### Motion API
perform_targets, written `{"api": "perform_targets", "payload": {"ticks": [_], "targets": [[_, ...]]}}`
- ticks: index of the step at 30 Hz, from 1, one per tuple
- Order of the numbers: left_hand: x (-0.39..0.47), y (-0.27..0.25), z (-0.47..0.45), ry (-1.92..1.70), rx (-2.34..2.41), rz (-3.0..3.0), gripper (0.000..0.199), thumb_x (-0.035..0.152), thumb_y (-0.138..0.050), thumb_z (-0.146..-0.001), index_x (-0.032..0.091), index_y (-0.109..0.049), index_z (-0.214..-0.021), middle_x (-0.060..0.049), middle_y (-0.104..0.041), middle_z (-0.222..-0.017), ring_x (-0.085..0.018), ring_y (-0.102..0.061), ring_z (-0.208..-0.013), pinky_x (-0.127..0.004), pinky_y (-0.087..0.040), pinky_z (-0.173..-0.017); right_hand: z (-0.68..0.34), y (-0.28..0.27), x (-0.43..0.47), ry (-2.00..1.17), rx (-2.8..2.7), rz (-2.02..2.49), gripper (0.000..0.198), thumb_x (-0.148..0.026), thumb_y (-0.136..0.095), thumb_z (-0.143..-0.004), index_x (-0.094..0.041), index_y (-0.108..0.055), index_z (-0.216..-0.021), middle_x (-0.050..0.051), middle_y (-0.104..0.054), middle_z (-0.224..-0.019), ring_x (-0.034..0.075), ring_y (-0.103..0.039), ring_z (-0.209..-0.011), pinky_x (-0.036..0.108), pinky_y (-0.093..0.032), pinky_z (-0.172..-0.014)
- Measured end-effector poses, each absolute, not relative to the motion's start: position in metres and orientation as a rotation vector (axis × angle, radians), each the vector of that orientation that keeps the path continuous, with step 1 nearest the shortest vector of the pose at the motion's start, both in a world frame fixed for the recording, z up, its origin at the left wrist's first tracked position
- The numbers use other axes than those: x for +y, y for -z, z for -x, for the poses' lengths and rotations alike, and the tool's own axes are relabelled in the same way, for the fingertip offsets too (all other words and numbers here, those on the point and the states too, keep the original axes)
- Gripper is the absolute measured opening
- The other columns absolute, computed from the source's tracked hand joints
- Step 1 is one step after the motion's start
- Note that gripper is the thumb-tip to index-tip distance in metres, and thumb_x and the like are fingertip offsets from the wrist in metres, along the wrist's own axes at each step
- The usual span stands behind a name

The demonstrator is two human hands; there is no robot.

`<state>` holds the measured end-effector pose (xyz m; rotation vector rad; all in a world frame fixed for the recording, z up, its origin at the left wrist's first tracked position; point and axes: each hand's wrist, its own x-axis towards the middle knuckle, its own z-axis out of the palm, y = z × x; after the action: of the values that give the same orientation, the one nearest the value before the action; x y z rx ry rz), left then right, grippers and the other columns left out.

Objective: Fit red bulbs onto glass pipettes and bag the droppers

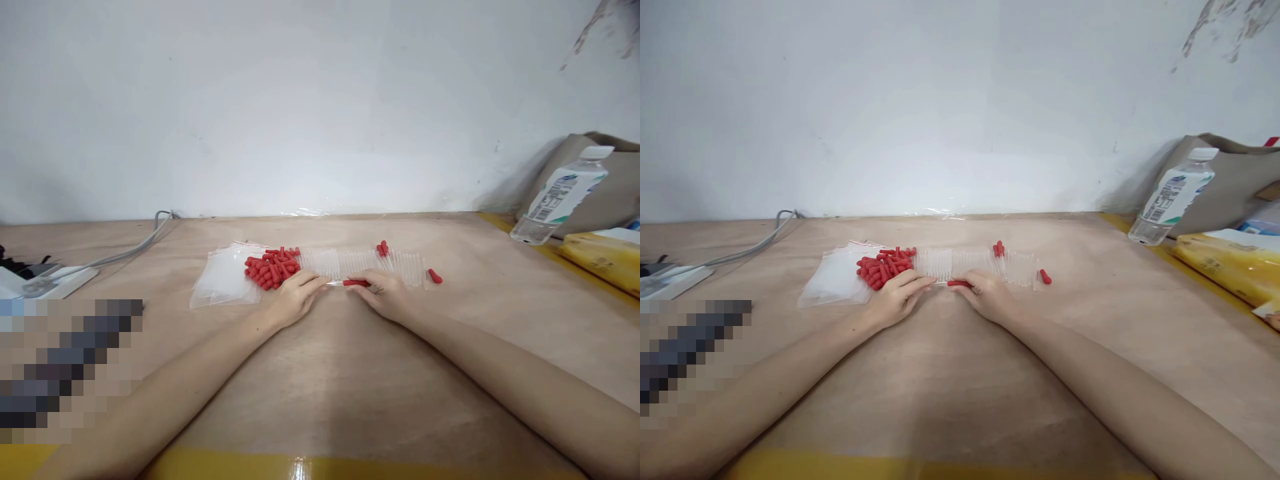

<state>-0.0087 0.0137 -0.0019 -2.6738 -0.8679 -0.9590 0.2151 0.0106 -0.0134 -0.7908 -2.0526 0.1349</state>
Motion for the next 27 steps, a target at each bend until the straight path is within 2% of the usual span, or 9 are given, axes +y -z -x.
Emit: {"api": "perform_targets", "payload": {"ticks": [5, 14, 27], "targets": [[0.010, 0.004, 0.010, 1.031, -0.909, 2.736, 0.019, 0.022, -0.046, -0.088, 0.016, -0.060, -0.099, -0.005, -0.062, -0.087, -0.013, -0.059, -0.077, -0.025, -0.050, -0.071, -0.214, 0.011, 0.007, -0.255, -2.103, 0.777, 0.018, -0.023, -0.045, -0.086, -0.022, -0.063, -0.091, 0.003, -0.065, -0.085, 0.014, -0.060, -0.077, 0.028, -0.050, -0.068], [0.007, 0.009, 0.006, 1.162, -0.929, 2.776, 0.018, 0.021, -0.047, -0.087, 0.016, -0.063, -0.094, -0.004, -0.062, -0.077, -0.011, -0.057, -0.066, -0.022, -0.047, -0.061, -0.209, 0.015, 0.006, -0.203, -2.168, 0.791, 0.016, -0.022, -0.047, -0.086, -0.018, -0.061, -0.091, 0.004, -0.066, -0.081, 0.013, -0.060, -0.073, 0.025, -0.048, -0.066], [0.012, 0.012, 0.000, 1.178, -0.874, 2.780, 0.018, 0.019, -0.048, -0.086, 0.014, -0.063, -0.095, -0.005, -0.063, -0.076, -0.012, -0.057, -0.066, -0.023, -0.046, -0.061, -0.202, 0.017, 0.009, -0.258, -2.176, 0.779, 0.014, -0.022, -0.048, -0.085, -0.017, -0.061, -0.090, 0.004, -0.066, -0.082, 0.013, -0.060, -0.074, 0.025, -0.048, -0.067]]}}
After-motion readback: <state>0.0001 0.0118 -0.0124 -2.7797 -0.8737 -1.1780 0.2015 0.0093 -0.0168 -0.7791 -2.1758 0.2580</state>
